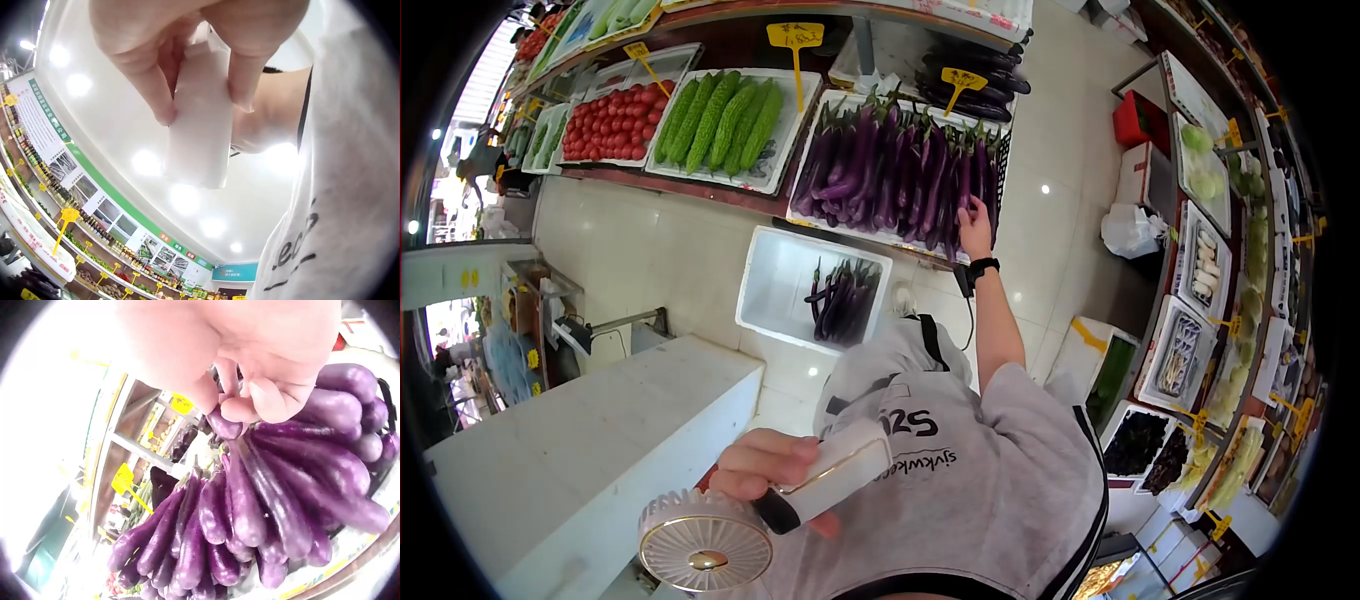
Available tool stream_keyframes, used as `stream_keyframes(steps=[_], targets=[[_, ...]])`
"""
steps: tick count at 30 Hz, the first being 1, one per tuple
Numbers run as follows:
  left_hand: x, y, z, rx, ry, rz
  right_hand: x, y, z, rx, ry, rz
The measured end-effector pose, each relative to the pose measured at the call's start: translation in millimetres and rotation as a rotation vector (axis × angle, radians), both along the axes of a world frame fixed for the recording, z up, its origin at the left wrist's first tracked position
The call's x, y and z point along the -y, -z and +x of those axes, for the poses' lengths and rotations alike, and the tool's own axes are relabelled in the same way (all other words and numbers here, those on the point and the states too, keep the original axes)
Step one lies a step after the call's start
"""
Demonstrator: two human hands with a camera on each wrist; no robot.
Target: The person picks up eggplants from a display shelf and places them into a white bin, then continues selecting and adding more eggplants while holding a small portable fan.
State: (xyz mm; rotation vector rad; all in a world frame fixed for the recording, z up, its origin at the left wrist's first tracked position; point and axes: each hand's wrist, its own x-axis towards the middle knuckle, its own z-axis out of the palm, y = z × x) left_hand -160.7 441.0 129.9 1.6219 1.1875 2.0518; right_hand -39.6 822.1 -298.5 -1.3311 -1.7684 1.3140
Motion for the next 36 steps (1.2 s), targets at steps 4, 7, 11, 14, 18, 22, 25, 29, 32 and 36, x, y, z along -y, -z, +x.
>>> stream_keyframes(steps=[4, 7, 11, 14, 18, 22, 25, 29, 32, 36], targets=[[-7, -7, 2, 0.009, 0.053, -0.023, 10, 63, 14, -0.077, 0.13, -0.355], [-12, -7, 4, 0.032, 0.067, -0.023, 22, 17, 3, -0.026, 0.27, -0.437], [-18, -8, 7, 0.028, 0.085, -0.043, 10, 49, 1, 0.383, 0.14, -0.099], [-19, -10, 7, 0.022, 0.116, -0.071, 5, 45, 1, 0.723, -0.052, 0.03], [-22, -8, 10, 0.02, 0.107, -0.065, 15, -43, -7, 0.83, -0.065, 0.097], [-26, -8, 12, 0.024, 0.086, -0.06, 32, -42, 4, 0.582, 0.187, 0.077], [-27, -2, 16, 0.036, 0.051, -0.031, 51, 4, 24, 0.43, 0.347, -0.061], [-28, -1, 18, 0.046, 0.047, -0.047, 77, 64, 51, 0.502, 0.339, -0.246], [-31, 1, 19, 0.047, 0.047, -0.039, 89, 111, 54, 0.334, 0.241, -0.297], [-36, -2, 21, 0.035, 0.066, -0.064, 77, 108, 45, 0.292, 0.27, -0.128]])
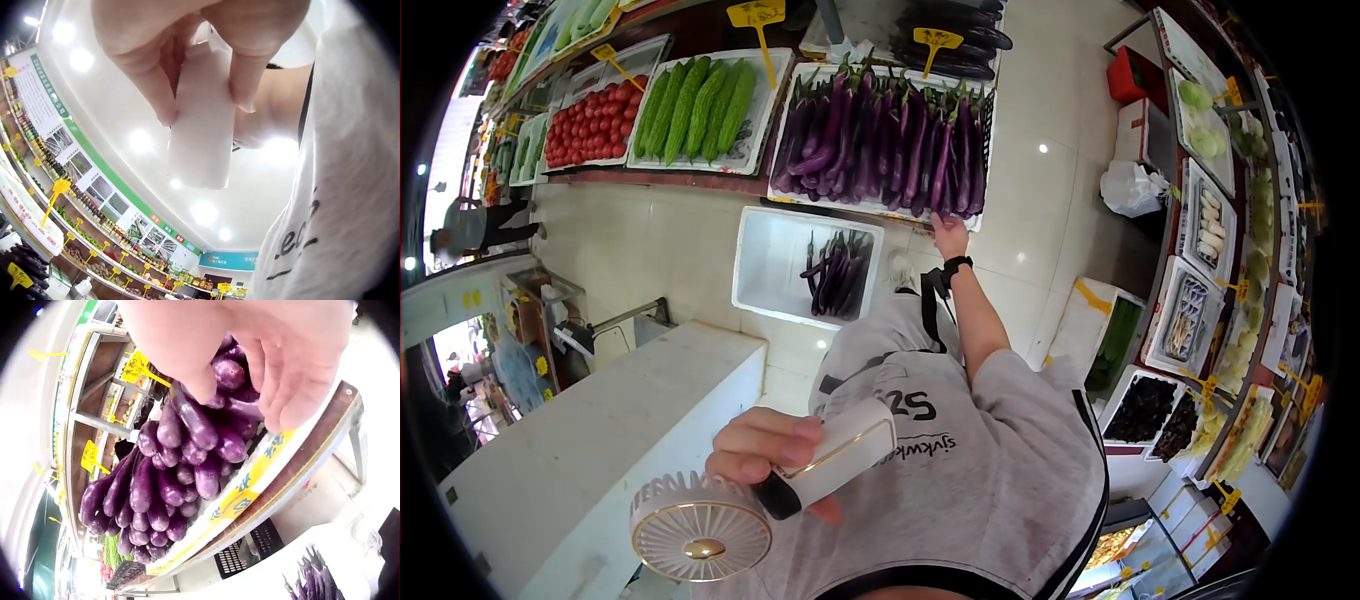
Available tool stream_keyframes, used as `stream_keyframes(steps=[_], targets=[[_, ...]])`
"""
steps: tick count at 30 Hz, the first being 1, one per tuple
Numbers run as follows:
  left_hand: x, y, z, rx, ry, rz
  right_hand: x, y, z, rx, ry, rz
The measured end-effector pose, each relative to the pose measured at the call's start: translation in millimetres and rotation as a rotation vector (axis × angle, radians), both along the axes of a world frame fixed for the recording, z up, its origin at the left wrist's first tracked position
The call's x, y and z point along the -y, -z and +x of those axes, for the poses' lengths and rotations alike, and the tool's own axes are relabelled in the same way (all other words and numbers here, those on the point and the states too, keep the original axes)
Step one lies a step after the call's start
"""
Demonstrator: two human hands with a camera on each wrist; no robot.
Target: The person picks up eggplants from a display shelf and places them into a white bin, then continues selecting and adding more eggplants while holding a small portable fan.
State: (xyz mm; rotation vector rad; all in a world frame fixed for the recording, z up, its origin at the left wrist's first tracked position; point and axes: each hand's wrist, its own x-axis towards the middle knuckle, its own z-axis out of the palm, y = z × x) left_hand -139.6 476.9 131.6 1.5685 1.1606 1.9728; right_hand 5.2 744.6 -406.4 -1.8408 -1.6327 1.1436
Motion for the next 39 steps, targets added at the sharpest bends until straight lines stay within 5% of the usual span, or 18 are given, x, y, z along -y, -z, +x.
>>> stream_keyframes(steps=[2, 5, 9, 13, 14, 15, 17, 21, 27, 32, 35, 39], targets=[[-1, -3, 1, 0.0, 0.029, -0.025, -8, -13, -8, 0.103, 0.05, 0.157], [-1, -6, 2, 0.015, 0.055, -0.036, -27, 35, -9, 0.016, 0.057, -0.017], [-1, -6, 3, 0.017, 0.036, -0.046, -18, -17, -11, -0.274, 0.117, -0.093], [-5, -4, 2, 0.02, 0.015, -0.04, -18, -24, -9, -0.273, 0.079, -0.127], [-6, -4, 2, 0.016, 0.015, -0.039, -25, -11, -6, 0.014, -0.041, -0.062], [-7, -3, 1, 0.01, 0.015, -0.037, -30, -36, -9, 0.059, -0.163, -0.257], [-8, -2, 0, 0.005, 0.011, -0.037, -43, -139, -25, 0.15, -0.408, -0.647], [-5, -2, 0, -0.006, 0.011, -0.059, -52, -171, -71, -0.289, -0.569, -0.718], [-4, -2, 6, -0.022, -0.044, -0.046, -67, -150, -142, 0.036, -0.345, -0.182], [-8, 2, 11, -0.011, -0.149, -0.014, -75, -107, -158, 0.408, -0.436, 0.203], [-7, 3, 11, -0.01, -0.189, -0.025, -89, -121, -156, 0.281, -0.582, -0.062], [-14, 8, 9, -0.002, -0.326, 0.036, -87, -161, -158, 0.015, -0.441, -0.156]])
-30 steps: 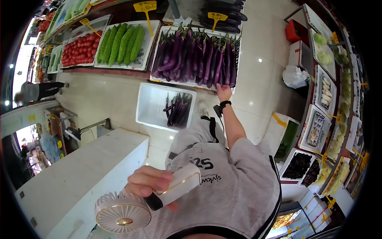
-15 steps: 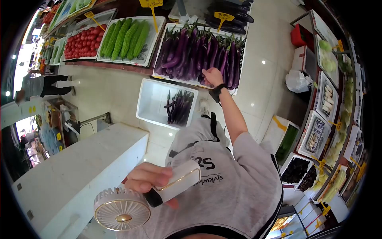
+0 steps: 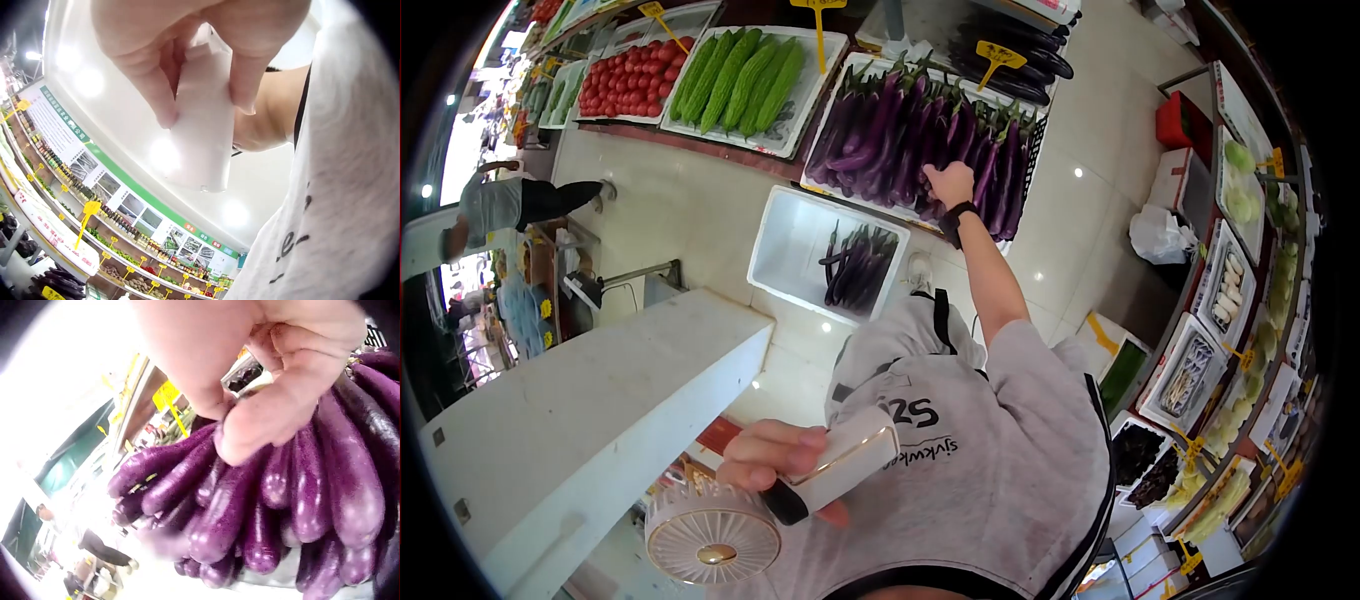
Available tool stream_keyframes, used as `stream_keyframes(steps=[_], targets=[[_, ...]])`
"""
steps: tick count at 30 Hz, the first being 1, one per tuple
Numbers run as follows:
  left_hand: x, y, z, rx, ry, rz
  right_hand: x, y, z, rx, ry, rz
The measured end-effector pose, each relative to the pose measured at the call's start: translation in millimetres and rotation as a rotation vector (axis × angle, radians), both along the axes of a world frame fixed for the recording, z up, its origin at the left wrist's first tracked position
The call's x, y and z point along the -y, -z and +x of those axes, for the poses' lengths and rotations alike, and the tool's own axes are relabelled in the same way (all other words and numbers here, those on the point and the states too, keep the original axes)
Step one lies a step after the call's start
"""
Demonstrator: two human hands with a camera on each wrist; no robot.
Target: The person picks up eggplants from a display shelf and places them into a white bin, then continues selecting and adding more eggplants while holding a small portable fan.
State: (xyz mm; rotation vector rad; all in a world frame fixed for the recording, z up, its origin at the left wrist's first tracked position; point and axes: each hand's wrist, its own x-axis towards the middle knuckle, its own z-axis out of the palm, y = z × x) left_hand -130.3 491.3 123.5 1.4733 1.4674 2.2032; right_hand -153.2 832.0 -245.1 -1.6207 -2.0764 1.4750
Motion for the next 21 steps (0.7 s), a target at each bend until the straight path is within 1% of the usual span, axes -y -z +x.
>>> stream_keyframes(steps=[1, 4, 7, 10, 11, 13, 14, 15, 16, 18, 21], targets=[[-4, 2, 1, 0.007, -0.058, 0.038, 4, -15, -1, -0.066, 0.086, -0.02], [-12, 8, -1, 0.032, -0.101, 0.084, 6, -13, -8, -0.148, 0.168, -0.022], [-20, 8, -3, 0.027, -0.128, 0.104, -5, 16, -15, -0.175, 0.14, -0.05], [-8, 11, -11, -0.038, 0.007, -0.019, -21, 53, -21, -0.057, 0.018, -0.099], [-7, 9, -16, -0.054, 0.023, -0.036, -25, 50, -23, -0.02, -0.05, -0.152], [-8, 5, -24, -0.086, 0.059, -0.071, -13, 47, -32, -0.09, 0.089, -0.101], [-8, 5, -23, -0.074, 0.045, -0.069, -10, 42, -37, -0.126, 0.158, -0.072], [-8, 6, -22, -0.063, 0.029, -0.067, -11, 44, -39, -0.119, 0.181, -0.091], [-8, 6, -20, -0.05, 0.013, -0.067, -12, 40, -38, -0.019, 0.095, -0.06], [-8, 11, -20, -0.053, -0.004, -0.037, -16, 16, -37, 0.178, -0.069, 0.004], [-16, 8, -15, 0.005, -0.082, 0.033, -19, 35, -27, 0.299, -0.082, 0.358]])
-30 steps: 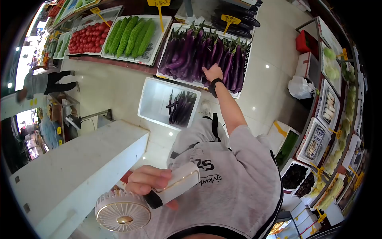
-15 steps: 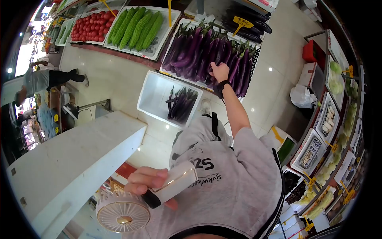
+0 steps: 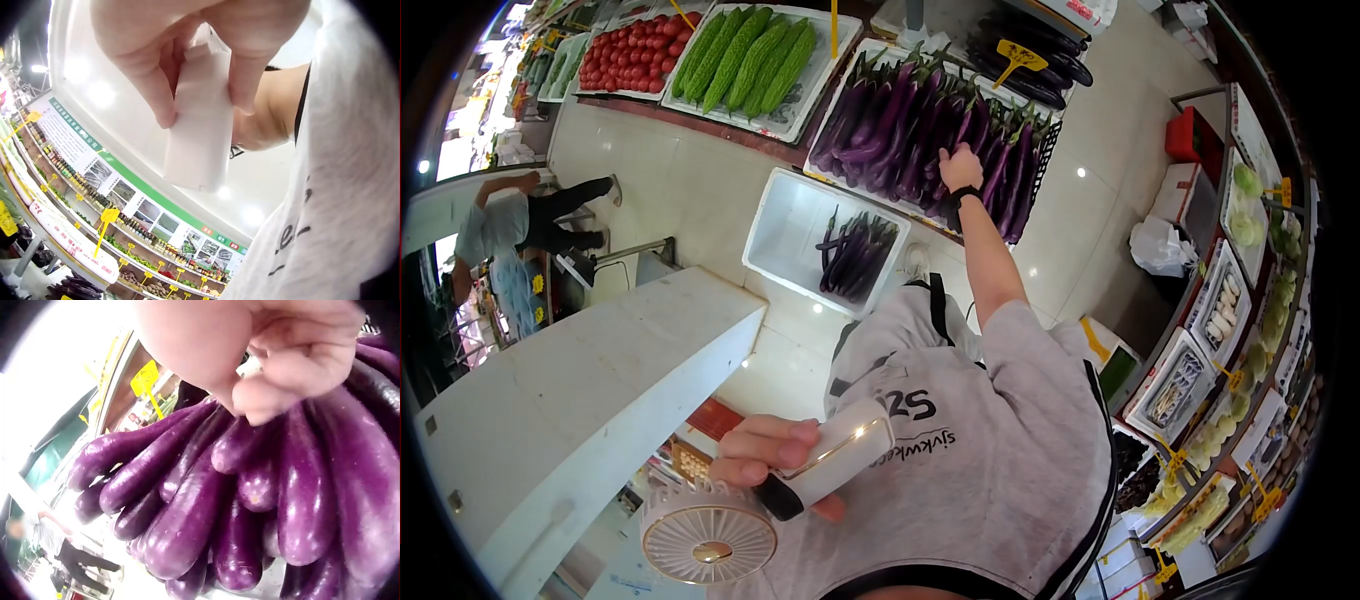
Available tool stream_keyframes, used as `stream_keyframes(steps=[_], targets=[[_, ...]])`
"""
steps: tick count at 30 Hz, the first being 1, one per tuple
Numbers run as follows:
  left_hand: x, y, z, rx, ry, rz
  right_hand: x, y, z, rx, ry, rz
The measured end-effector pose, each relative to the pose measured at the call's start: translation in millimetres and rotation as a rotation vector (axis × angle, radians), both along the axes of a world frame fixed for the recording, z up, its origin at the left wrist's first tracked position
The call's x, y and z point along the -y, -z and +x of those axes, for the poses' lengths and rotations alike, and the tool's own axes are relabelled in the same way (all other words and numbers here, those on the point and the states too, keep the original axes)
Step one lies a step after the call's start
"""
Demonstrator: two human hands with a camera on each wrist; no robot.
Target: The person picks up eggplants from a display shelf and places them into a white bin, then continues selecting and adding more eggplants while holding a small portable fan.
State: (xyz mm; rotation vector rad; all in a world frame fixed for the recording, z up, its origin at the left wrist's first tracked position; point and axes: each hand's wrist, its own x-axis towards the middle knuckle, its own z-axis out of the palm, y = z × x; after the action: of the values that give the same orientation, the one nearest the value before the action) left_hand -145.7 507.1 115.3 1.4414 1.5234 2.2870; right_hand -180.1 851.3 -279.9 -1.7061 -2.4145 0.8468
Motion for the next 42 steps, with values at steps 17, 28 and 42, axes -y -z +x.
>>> stream_keyframes(steps=[17, 28, 42], targets=[[10, 0, -1, 0.08, 0.02, 0.005, 50, 18, 75, 0.184, -0.041, -0.186], [16, -9, -8, 0.02, 0.22, -0.148, 27, 3, 84, -0.243, 0.112, -0.384], [27, -3, -1, 0.032, 0.056, -0.1, 15, -29, -11, -0.148, -0.226, -0.157]])
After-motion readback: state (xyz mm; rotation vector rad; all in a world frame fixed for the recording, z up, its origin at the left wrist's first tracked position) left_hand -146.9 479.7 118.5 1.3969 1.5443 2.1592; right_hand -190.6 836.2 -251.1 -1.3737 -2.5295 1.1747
